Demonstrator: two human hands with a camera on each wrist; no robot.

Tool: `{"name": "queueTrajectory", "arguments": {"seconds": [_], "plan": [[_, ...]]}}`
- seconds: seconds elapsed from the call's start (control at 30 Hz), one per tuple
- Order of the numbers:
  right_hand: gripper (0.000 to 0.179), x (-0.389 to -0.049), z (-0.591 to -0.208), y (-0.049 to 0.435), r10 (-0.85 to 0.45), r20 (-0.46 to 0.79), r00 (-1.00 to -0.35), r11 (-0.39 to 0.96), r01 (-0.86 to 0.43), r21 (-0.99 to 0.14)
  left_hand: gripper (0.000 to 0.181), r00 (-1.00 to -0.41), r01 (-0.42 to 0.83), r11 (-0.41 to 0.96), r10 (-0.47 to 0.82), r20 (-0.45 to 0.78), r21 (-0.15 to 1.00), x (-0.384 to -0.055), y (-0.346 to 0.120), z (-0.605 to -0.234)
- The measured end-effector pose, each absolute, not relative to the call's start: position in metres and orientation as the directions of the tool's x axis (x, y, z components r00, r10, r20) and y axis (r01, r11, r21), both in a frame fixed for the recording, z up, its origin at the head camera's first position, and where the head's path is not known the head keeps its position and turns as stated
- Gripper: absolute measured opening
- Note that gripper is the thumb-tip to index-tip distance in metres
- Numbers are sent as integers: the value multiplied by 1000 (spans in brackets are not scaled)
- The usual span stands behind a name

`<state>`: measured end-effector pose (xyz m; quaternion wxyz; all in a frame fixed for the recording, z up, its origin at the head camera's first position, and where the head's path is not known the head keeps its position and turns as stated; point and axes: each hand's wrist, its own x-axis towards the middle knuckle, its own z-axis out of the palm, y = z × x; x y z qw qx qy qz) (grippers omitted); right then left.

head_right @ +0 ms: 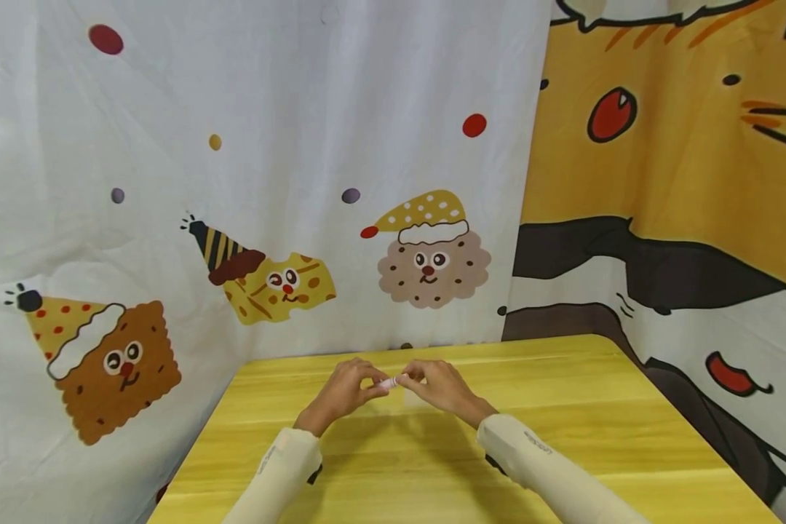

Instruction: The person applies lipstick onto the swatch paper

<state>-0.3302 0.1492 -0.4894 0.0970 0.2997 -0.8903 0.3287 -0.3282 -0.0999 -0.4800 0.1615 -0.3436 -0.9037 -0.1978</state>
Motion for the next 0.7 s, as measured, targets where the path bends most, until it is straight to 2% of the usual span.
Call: {"name": "queueTrajectory", "arguments": {"seconds": [0.23, 0.6, 0.7], "plan": [[17, -331, -487, 150, -483, 360, -798, 595, -601, -533, 16, -687, 705, 671, 567, 455, 228, -329, -101, -482], [14, -329, -487, 149, -498, 371, -784, 575, -618, -536, 17, -694, 698, 680, 566, 446, 224, -330, -102, -483], [18, -329, -487, 149, -491, 375, -786, 569, -615, -545, 17, -689, 702, 676, 566, 453, 223, -329, -102, -483]]}}
